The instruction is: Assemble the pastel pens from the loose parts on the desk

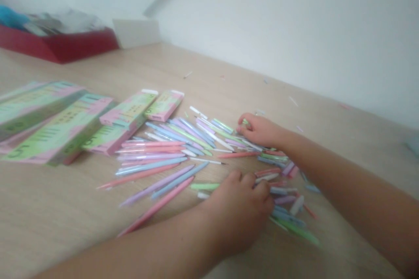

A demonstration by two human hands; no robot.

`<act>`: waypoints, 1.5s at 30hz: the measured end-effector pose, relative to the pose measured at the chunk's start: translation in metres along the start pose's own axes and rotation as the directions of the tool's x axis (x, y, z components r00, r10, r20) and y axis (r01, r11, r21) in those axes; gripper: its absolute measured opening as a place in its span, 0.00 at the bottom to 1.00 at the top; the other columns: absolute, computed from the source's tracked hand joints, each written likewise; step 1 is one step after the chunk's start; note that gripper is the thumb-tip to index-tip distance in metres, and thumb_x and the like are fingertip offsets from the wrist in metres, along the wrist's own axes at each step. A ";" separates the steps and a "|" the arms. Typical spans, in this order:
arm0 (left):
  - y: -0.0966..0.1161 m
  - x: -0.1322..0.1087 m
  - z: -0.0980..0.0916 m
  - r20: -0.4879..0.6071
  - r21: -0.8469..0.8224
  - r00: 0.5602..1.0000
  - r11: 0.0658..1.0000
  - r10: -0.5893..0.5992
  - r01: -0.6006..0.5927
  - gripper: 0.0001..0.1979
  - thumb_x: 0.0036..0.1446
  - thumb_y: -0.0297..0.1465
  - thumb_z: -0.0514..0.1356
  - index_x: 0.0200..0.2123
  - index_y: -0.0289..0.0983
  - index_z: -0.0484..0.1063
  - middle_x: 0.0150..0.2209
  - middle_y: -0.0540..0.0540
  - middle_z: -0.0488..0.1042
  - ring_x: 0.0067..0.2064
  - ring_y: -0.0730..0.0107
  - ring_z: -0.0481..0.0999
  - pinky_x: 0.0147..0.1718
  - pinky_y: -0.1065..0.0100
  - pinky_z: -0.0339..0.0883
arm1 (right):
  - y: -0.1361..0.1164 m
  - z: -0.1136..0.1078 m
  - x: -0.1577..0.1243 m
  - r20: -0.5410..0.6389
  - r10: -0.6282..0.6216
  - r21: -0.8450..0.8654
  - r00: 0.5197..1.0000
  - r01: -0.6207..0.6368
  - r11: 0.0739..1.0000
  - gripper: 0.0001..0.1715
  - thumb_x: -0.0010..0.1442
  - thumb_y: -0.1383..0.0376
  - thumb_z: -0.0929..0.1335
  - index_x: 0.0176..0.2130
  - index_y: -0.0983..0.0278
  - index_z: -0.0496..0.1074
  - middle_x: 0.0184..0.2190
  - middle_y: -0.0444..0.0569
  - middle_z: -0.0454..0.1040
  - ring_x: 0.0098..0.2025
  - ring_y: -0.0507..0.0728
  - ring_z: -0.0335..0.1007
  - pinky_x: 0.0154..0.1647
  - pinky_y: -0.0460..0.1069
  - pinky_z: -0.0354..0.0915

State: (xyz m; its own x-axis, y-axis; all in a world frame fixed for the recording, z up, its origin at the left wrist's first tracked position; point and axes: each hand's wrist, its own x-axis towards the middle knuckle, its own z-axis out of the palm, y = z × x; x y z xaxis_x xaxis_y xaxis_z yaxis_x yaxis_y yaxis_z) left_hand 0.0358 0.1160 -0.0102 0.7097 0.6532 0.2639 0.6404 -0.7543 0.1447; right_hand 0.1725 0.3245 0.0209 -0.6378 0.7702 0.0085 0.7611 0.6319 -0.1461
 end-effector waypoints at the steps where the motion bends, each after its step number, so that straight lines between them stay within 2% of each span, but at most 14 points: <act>1: 0.000 0.000 0.000 0.002 -0.001 1.000 1.000 0.001 -0.001 0.15 0.70 0.34 0.59 0.56 0.36 0.75 0.61 0.38 0.75 0.52 0.46 0.76 0.46 0.48 0.70 | 0.001 0.000 -0.001 0.032 -0.004 -0.023 0.999 0.004 1.000 0.16 0.69 0.54 0.70 0.50 0.60 0.76 0.34 0.49 0.82 0.33 0.60 0.74 0.34 0.49 0.58; 4: -0.001 0.000 -0.003 0.014 -0.011 1.000 1.000 0.000 0.000 0.14 0.69 0.34 0.60 0.54 0.36 0.76 0.58 0.39 0.76 0.53 0.46 0.76 0.48 0.48 0.70 | 0.005 -0.001 -0.001 0.049 0.008 -0.097 0.999 -0.003 0.995 0.15 0.70 0.56 0.68 0.49 0.60 0.79 0.36 0.52 0.84 0.36 0.61 0.75 0.36 0.50 0.58; 8: -0.002 0.001 -0.005 0.037 -0.029 0.999 1.000 -0.002 0.003 0.14 0.70 0.32 0.59 0.56 0.37 0.76 0.60 0.38 0.76 0.55 0.46 0.77 0.52 0.47 0.70 | 0.003 -0.009 -0.010 0.003 0.029 -0.140 1.000 -0.028 0.990 0.19 0.73 0.57 0.64 0.55 0.62 0.77 0.36 0.53 0.83 0.36 0.62 0.75 0.35 0.50 0.58; 12: -0.003 0.001 -0.003 0.035 -0.040 0.999 0.999 0.008 -0.006 0.18 0.70 0.31 0.59 0.61 0.37 0.73 0.66 0.38 0.72 0.61 0.47 0.75 0.56 0.50 0.70 | -0.004 -0.015 -0.034 0.096 -0.061 -0.105 0.993 0.071 0.992 0.20 0.71 0.49 0.66 0.51 0.57 0.79 0.34 0.47 0.82 0.34 0.59 0.74 0.34 0.49 0.57; 15: -0.004 0.000 -0.001 0.026 -0.037 1.000 0.999 0.014 -0.013 0.19 0.70 0.32 0.60 0.62 0.38 0.73 0.67 0.39 0.71 0.62 0.48 0.75 0.56 0.52 0.71 | 0.001 -0.014 -0.052 0.156 -0.130 -0.097 0.979 0.146 0.984 0.16 0.69 0.51 0.68 0.48 0.56 0.80 0.37 0.47 0.83 0.37 0.59 0.75 0.35 0.49 0.57; 19: -0.004 0.000 0.001 0.023 -0.030 1.000 0.999 0.015 -0.014 0.18 0.70 0.32 0.59 0.61 0.39 0.74 0.69 0.40 0.69 0.61 0.49 0.75 0.57 0.51 0.71 | 0.015 -0.013 -0.068 0.090 -0.104 -0.119 0.990 0.114 0.986 0.18 0.71 0.56 0.65 0.51 0.60 0.79 0.39 0.53 0.83 0.38 0.61 0.75 0.36 0.51 0.57; 21: -0.004 0.001 0.001 0.022 -0.026 1.000 1.000 0.011 -0.010 0.17 0.70 0.32 0.59 0.60 0.39 0.74 0.67 0.39 0.71 0.60 0.48 0.76 0.56 0.50 0.72 | 0.018 -0.013 -0.075 0.077 -0.096 -0.102 0.992 0.103 0.989 0.18 0.71 0.55 0.65 0.51 0.60 0.79 0.36 0.51 0.82 0.36 0.61 0.74 0.35 0.50 0.56; 25: -0.005 0.001 0.001 0.026 -0.026 1.000 1.000 0.013 -0.013 0.17 0.69 0.32 0.60 0.59 0.39 0.75 0.63 0.39 0.75 0.62 0.46 0.75 0.57 0.49 0.71 | 0.017 -0.015 -0.090 0.147 -0.119 -0.025 0.982 0.124 0.992 0.14 0.69 0.56 0.67 0.45 0.57 0.81 0.32 0.46 0.82 0.33 0.58 0.74 0.34 0.49 0.59; 31: -0.005 0.001 0.002 0.017 -0.019 1.000 1.000 0.019 -0.019 0.17 0.71 0.32 0.58 0.60 0.38 0.75 0.61 0.38 0.76 0.65 0.48 0.73 0.62 0.48 0.67 | 0.012 -0.016 -0.106 0.191 -0.127 0.060 0.973 0.118 0.991 0.14 0.68 0.60 0.67 0.48 0.56 0.81 0.40 0.45 0.84 0.40 0.58 0.78 0.39 0.48 0.65; 35: -0.004 0.002 0.000 0.008 -0.017 0.999 0.999 0.031 -0.031 0.18 0.70 0.32 0.59 0.60 0.38 0.75 0.62 0.38 0.76 0.66 0.49 0.71 0.65 0.49 0.63 | 0.000 -0.011 -0.102 0.138 -0.058 0.019 0.989 0.056 0.998 0.18 0.73 0.56 0.64 0.44 0.58 0.81 0.36 0.47 0.83 0.38 0.59 0.77 0.37 0.49 0.64; 38: -0.004 0.002 -0.001 0.004 -0.012 1.000 0.999 0.030 -0.029 0.17 0.70 0.31 0.59 0.60 0.38 0.76 0.63 0.38 0.76 0.67 0.49 0.71 0.66 0.49 0.62 | -0.013 -0.007 -0.088 0.088 -0.016 -0.040 0.996 0.020 0.999 0.18 0.74 0.56 0.63 0.48 0.58 0.80 0.39 0.49 0.84 0.39 0.60 0.77 0.38 0.50 0.63; 42: -0.004 0.002 -0.001 -0.004 -0.004 1.000 1.000 0.025 -0.025 0.18 0.70 0.32 0.59 0.61 0.40 0.75 0.63 0.38 0.76 0.67 0.50 0.71 0.67 0.49 0.60 | -0.028 -0.009 -0.065 0.145 -0.043 -0.125 0.988 0.061 0.990 0.13 0.71 0.56 0.67 0.46 0.55 0.81 0.37 0.48 0.84 0.38 0.60 0.78 0.36 0.50 0.61; 45: -0.004 0.002 -0.001 -0.005 0.003 1.000 1.000 0.017 -0.017 0.18 0.70 0.32 0.59 0.61 0.40 0.75 0.62 0.39 0.76 0.66 0.49 0.72 0.66 0.48 0.61 | -0.036 -0.010 -0.053 0.180 -0.070 -0.200 0.981 0.106 0.974 0.14 0.71 0.56 0.67 0.44 0.57 0.82 0.36 0.52 0.84 0.38 0.63 0.78 0.35 0.51 0.60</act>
State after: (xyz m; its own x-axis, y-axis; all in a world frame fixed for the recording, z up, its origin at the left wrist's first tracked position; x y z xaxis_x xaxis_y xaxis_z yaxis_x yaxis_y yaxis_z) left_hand 0.0343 0.1206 -0.0096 0.7186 0.6402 0.2715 0.6296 -0.7648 0.1370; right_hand 0.1799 0.2619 0.0354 -0.7002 0.6959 -0.1593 0.6973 0.7145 0.0563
